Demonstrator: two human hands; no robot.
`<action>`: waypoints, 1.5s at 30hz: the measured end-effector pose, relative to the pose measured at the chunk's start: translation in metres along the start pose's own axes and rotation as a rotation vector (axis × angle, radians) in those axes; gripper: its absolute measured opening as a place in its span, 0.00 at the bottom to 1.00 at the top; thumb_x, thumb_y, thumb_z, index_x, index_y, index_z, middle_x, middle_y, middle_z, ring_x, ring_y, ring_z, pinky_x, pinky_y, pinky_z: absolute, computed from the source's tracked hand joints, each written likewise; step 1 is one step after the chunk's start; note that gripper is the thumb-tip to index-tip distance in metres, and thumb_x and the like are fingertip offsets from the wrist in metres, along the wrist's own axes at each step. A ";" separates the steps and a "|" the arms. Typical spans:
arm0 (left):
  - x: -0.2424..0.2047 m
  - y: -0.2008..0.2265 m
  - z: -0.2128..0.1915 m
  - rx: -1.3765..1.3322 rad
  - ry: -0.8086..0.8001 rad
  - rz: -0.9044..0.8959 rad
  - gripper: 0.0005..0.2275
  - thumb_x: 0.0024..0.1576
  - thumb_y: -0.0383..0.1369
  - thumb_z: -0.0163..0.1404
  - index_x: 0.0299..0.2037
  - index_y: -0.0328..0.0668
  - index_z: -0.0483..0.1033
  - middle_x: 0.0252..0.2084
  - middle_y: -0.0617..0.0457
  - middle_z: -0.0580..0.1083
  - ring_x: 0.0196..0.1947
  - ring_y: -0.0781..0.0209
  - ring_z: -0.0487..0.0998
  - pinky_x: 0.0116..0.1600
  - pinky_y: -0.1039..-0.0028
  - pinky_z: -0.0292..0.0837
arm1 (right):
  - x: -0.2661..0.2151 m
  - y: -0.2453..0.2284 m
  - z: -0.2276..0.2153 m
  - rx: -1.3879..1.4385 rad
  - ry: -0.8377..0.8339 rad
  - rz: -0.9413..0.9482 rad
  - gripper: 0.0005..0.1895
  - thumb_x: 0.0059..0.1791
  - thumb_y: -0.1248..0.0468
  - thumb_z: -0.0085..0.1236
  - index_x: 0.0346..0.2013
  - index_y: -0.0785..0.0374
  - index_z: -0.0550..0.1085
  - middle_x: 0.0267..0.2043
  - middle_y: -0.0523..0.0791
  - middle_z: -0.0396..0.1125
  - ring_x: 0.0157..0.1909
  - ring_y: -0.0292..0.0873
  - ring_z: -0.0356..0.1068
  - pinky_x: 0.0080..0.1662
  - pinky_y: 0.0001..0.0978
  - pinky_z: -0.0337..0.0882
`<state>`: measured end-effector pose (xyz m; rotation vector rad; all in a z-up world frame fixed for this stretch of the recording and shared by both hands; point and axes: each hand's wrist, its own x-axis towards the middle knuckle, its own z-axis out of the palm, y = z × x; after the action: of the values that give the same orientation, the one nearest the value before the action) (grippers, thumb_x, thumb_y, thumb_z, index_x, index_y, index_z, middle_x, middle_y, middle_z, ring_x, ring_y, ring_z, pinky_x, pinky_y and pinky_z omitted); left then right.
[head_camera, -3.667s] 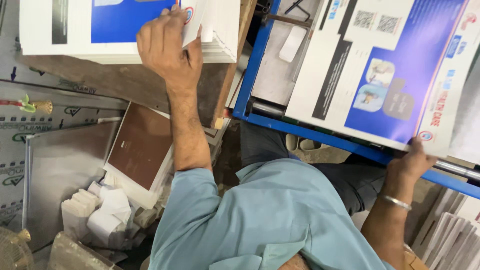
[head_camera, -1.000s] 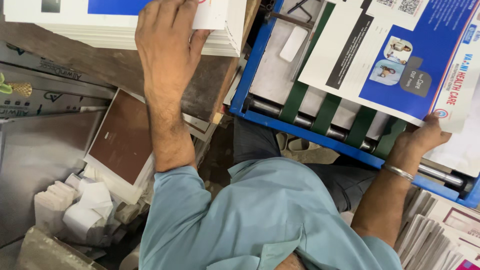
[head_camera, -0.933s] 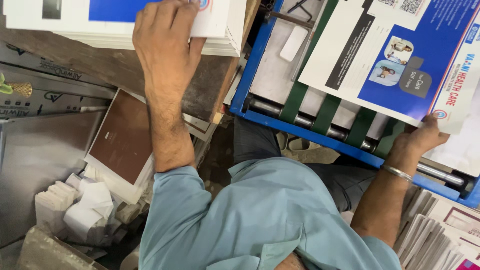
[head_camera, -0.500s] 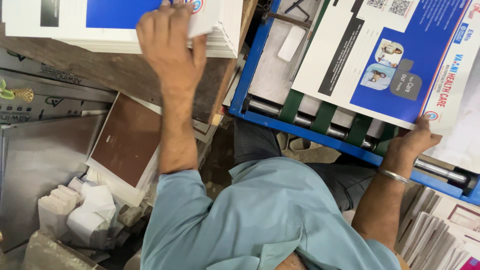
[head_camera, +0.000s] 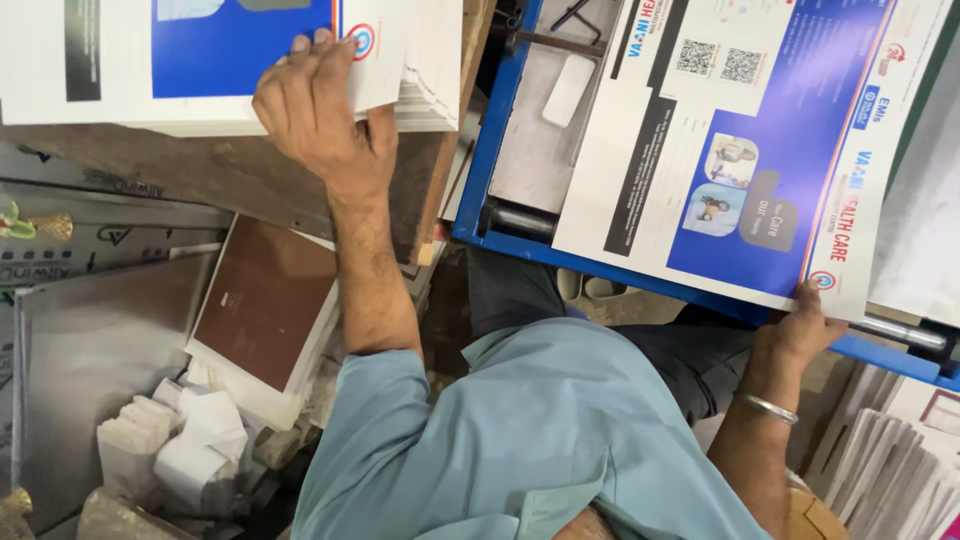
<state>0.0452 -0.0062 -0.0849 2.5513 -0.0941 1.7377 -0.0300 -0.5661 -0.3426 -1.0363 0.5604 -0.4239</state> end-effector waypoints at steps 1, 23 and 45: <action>-0.001 0.000 -0.001 0.005 -0.005 -0.002 0.22 0.67 0.53 0.44 0.48 0.42 0.80 0.47 0.52 0.78 0.51 0.54 0.75 0.59 0.59 0.67 | -0.001 0.002 -0.001 -0.006 0.035 0.017 0.23 0.55 0.78 0.53 0.64 0.72 0.62 0.62 0.56 0.68 0.58 0.51 0.76 0.58 0.42 0.82; 0.000 0.001 -0.014 0.012 -0.150 0.015 0.21 0.69 0.52 0.45 0.53 0.40 0.78 0.51 0.50 0.77 0.55 0.51 0.73 0.62 0.57 0.65 | 0.077 0.002 0.075 0.106 -0.202 0.209 0.17 0.58 0.70 0.49 0.62 0.71 0.66 0.54 0.54 0.71 0.49 0.52 0.77 0.44 0.44 0.79; 0.021 0.138 -0.047 -0.170 -0.721 0.252 0.19 0.60 0.28 0.53 0.59 0.23 0.73 0.57 0.36 0.72 0.60 0.38 0.70 0.70 0.45 0.58 | -0.115 -0.097 0.251 0.264 -1.190 0.386 0.28 0.56 0.56 0.55 0.68 0.64 0.63 0.65 0.50 0.67 0.64 0.50 0.70 0.61 0.44 0.76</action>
<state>-0.0013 -0.1406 -0.0469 2.9758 -0.5771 0.7178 0.0281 -0.3723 -0.1315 -0.7310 -0.3665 0.4648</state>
